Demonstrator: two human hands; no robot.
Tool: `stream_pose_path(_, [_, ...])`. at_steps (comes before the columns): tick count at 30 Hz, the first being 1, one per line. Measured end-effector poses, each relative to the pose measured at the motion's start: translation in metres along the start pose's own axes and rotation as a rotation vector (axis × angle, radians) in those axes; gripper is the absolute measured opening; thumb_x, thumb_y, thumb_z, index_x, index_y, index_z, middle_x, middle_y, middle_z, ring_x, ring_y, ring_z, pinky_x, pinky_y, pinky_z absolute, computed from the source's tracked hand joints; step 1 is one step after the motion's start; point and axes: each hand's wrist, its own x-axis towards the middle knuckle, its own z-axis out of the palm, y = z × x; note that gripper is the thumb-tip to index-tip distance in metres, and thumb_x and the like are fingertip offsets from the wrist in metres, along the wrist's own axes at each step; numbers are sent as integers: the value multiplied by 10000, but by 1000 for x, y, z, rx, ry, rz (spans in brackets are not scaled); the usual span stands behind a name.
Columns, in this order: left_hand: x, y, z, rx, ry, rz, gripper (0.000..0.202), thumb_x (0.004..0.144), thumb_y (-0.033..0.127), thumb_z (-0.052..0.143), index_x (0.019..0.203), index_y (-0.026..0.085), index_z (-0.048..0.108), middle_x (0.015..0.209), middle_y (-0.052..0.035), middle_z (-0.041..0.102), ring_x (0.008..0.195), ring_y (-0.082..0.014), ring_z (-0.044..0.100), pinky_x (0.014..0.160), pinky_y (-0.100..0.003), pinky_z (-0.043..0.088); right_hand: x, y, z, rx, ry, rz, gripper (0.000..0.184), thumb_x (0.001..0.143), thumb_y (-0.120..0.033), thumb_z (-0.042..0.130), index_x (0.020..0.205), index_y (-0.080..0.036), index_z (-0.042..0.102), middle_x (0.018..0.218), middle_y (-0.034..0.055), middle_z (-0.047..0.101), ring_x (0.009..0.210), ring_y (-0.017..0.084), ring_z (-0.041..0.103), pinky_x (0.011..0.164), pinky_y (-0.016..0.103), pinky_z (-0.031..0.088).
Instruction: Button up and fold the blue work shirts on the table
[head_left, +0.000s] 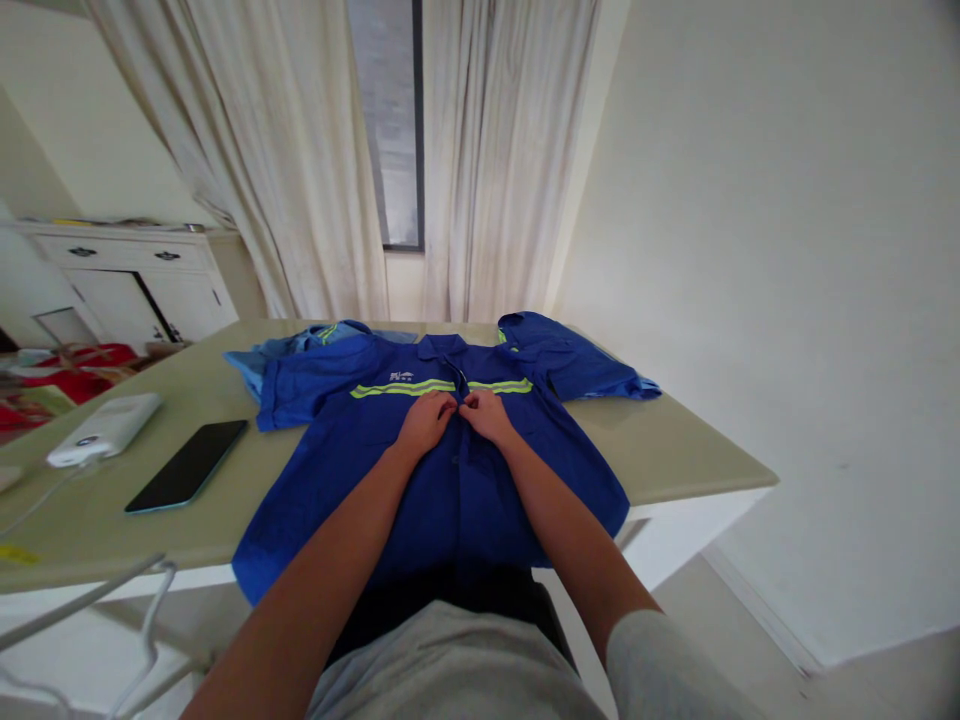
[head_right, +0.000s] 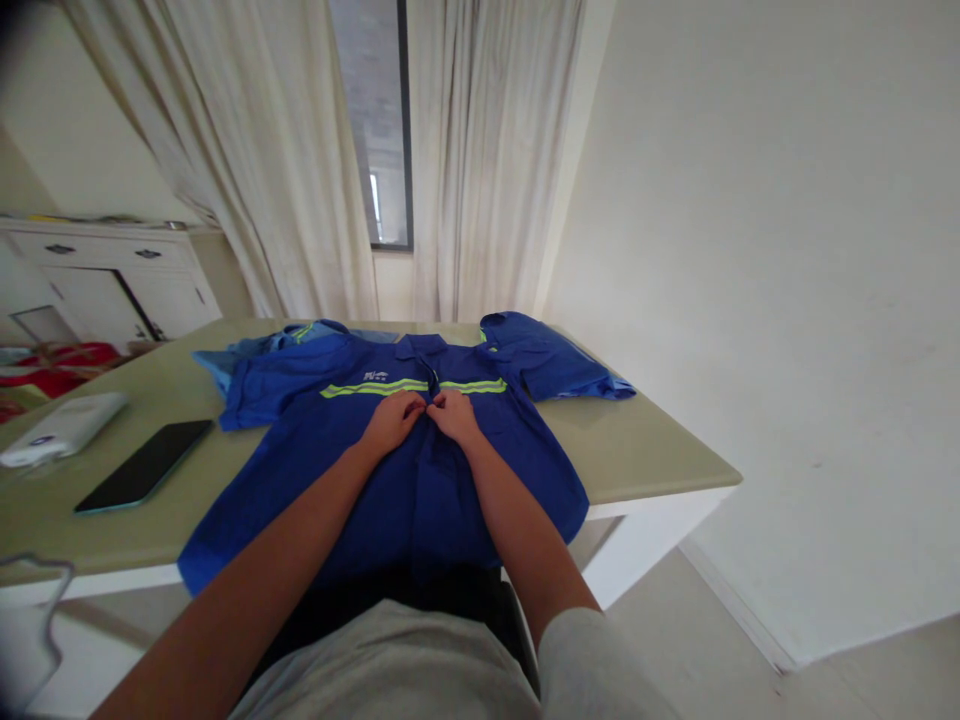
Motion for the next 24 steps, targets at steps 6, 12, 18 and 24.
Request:
stream_pose_path(6, [-1,1,-2,39,-42,-19,157,938,182,553,954,204,708,948,-82,705,947,-251,655,893,-372,506,0,0,-1,93,-13,-33,62,794,-191,683,775,-176,740,666,-19,665,641,134,608,620,224,433])
stream_pose_path(12, [-2,4,-1,55,-13,-25,158,929,174,537,968,208,686,975,-90,702,954,-250,651,908,-369,504,-1,-5,-3,397,-147,156,212,888,-159,537,743,-167,692,562,-29,612,489,128,595,520,217,496])
stream_pose_path(18, [-2,0,-1,36,-42,-46,171,913,162,531,964,213,686,938,-73,724,905,-237,672,856,-342,511,-4,-2,-2,380,-187,74,82,834,-118,625,820,-162,692,610,-39,626,503,97,591,495,174,484])
stream_pose_path(24, [-1,-4,0,31,-83,-76,209,921,176,511,975,221,708,938,-65,744,908,-233,689,827,-331,517,-1,6,5,197,-130,-15,50,806,-148,689,823,-165,733,670,-24,667,567,104,587,569,199,463])
